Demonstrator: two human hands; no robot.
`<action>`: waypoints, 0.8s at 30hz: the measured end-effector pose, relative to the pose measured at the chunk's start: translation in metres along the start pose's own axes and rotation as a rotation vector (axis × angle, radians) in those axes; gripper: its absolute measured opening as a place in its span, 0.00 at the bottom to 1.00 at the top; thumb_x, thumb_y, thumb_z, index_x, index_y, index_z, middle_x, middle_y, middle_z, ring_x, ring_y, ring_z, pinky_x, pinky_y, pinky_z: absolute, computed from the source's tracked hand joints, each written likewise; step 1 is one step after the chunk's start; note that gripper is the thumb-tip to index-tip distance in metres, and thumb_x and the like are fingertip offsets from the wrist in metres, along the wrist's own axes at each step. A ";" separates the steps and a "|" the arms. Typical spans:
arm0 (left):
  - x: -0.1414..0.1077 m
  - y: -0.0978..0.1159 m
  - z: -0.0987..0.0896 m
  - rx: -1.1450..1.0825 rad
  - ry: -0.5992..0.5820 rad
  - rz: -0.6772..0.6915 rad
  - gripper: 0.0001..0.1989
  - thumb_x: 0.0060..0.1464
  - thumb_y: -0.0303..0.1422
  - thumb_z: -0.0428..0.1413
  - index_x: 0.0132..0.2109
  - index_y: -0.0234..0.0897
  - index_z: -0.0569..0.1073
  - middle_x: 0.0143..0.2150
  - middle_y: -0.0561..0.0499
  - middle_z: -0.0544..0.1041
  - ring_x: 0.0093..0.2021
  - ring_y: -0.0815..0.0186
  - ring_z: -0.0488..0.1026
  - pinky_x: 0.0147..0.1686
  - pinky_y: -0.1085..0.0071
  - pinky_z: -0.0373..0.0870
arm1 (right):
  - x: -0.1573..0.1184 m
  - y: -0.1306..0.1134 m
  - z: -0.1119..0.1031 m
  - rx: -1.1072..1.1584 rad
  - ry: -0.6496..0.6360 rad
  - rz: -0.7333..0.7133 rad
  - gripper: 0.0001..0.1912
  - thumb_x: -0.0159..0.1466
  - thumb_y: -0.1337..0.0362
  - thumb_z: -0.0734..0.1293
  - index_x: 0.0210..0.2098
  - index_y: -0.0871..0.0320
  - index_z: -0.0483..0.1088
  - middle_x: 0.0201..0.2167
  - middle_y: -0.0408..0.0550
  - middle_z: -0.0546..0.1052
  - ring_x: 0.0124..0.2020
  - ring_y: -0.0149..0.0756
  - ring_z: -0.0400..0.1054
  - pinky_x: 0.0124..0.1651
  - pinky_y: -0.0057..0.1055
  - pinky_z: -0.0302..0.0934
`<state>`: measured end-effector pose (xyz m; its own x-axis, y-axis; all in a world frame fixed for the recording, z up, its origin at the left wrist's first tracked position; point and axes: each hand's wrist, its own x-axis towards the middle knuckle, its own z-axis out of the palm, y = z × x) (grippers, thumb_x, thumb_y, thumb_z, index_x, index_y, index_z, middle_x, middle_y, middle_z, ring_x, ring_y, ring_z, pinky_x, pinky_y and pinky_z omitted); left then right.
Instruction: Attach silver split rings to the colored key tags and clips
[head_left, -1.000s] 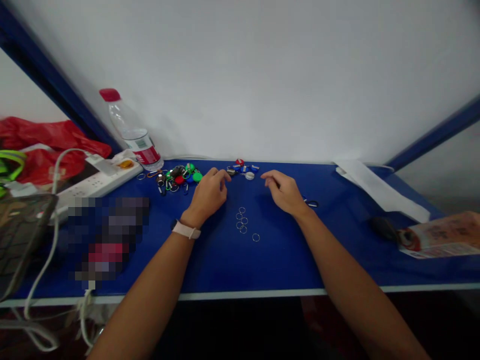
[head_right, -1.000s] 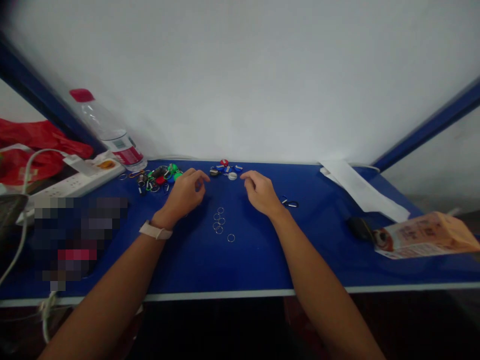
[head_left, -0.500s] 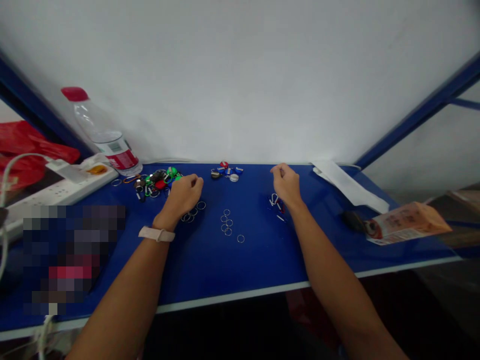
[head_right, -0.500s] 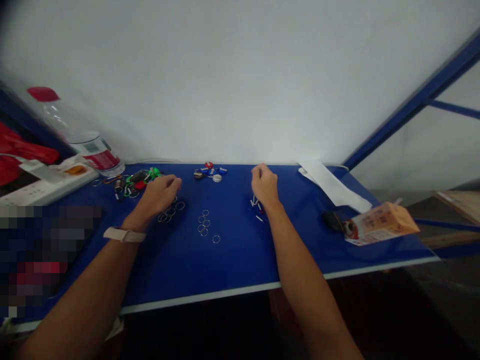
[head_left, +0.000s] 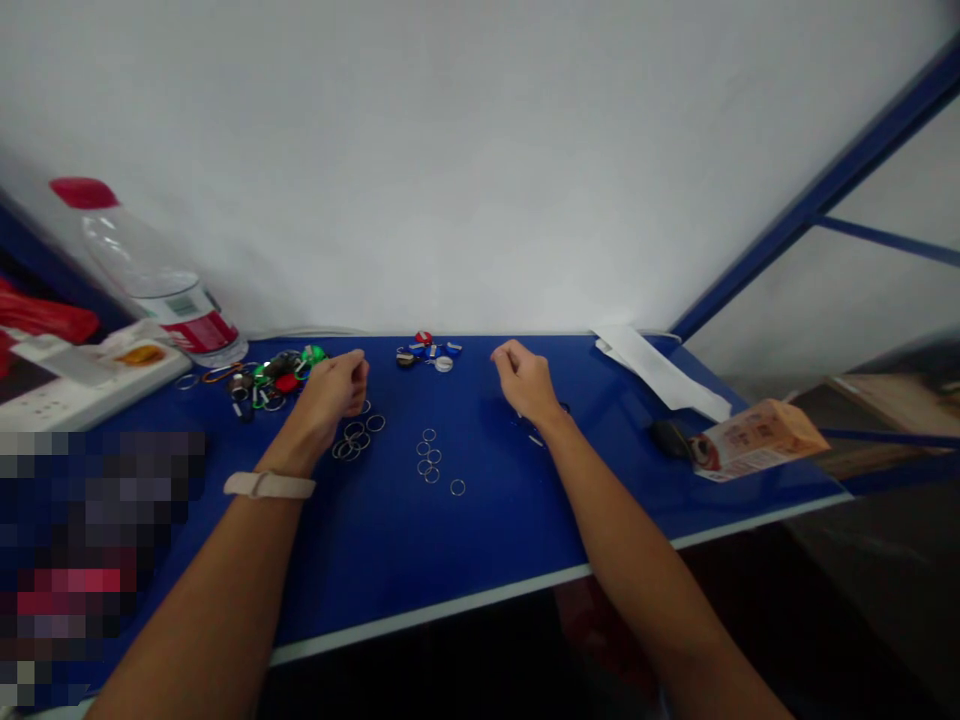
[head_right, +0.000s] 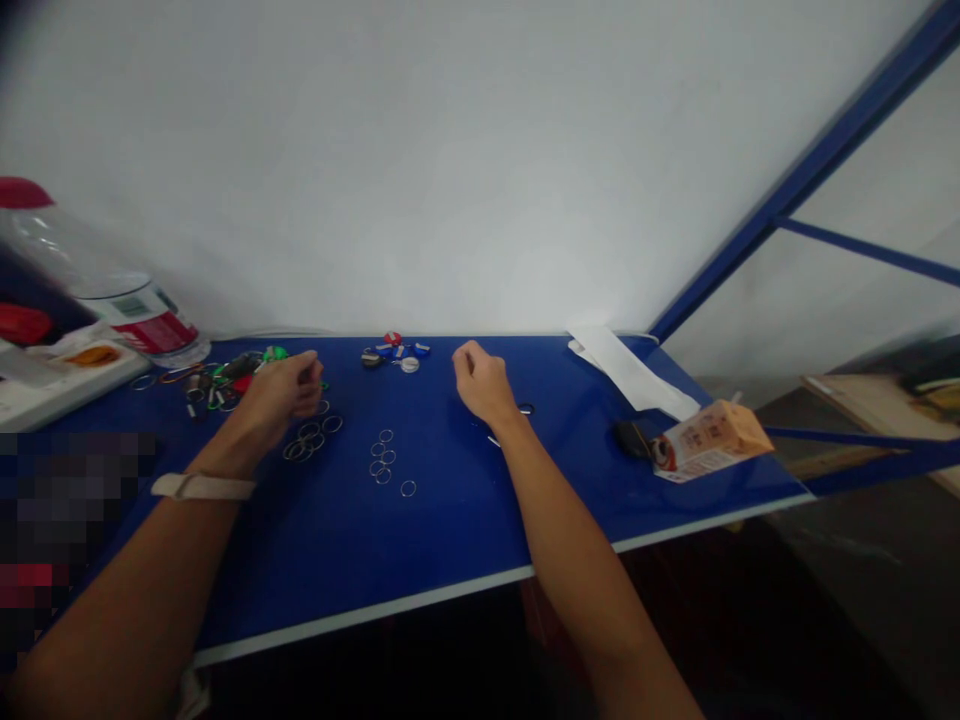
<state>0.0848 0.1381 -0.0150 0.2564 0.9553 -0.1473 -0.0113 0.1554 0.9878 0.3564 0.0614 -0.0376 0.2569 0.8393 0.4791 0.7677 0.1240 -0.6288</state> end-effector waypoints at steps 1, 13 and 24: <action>0.001 0.001 -0.001 -0.054 0.073 0.034 0.14 0.54 0.38 0.52 0.24 0.40 0.61 0.16 0.61 0.50 0.15 0.74 0.47 0.15 0.76 0.44 | 0.000 0.000 0.000 0.001 -0.005 -0.001 0.15 0.69 0.57 0.58 0.34 0.56 0.71 0.23 0.43 0.72 0.24 0.34 0.63 0.35 0.32 0.54; 0.006 0.007 -0.013 0.009 0.566 0.173 0.03 0.54 0.28 0.48 0.32 0.37 0.64 0.25 0.57 0.65 0.27 0.71 0.63 0.29 0.70 0.63 | -0.003 -0.005 0.000 -0.032 -0.058 -0.001 0.15 0.70 0.57 0.57 0.36 0.56 0.71 0.25 0.43 0.73 0.25 0.33 0.65 0.34 0.30 0.55; 0.014 0.000 -0.018 -0.025 0.614 0.178 0.03 0.53 0.28 0.48 0.34 0.39 0.65 0.35 0.50 0.73 0.33 0.67 0.73 0.35 0.68 0.72 | -0.003 -0.006 0.002 -0.038 -0.087 -0.012 0.14 0.70 0.58 0.58 0.38 0.57 0.73 0.25 0.43 0.74 0.26 0.34 0.66 0.35 0.31 0.57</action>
<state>0.0708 0.1556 -0.0177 -0.3515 0.9361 0.0098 -0.0266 -0.0204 0.9994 0.3497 0.0586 -0.0361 0.1970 0.8810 0.4302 0.7922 0.1155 -0.5993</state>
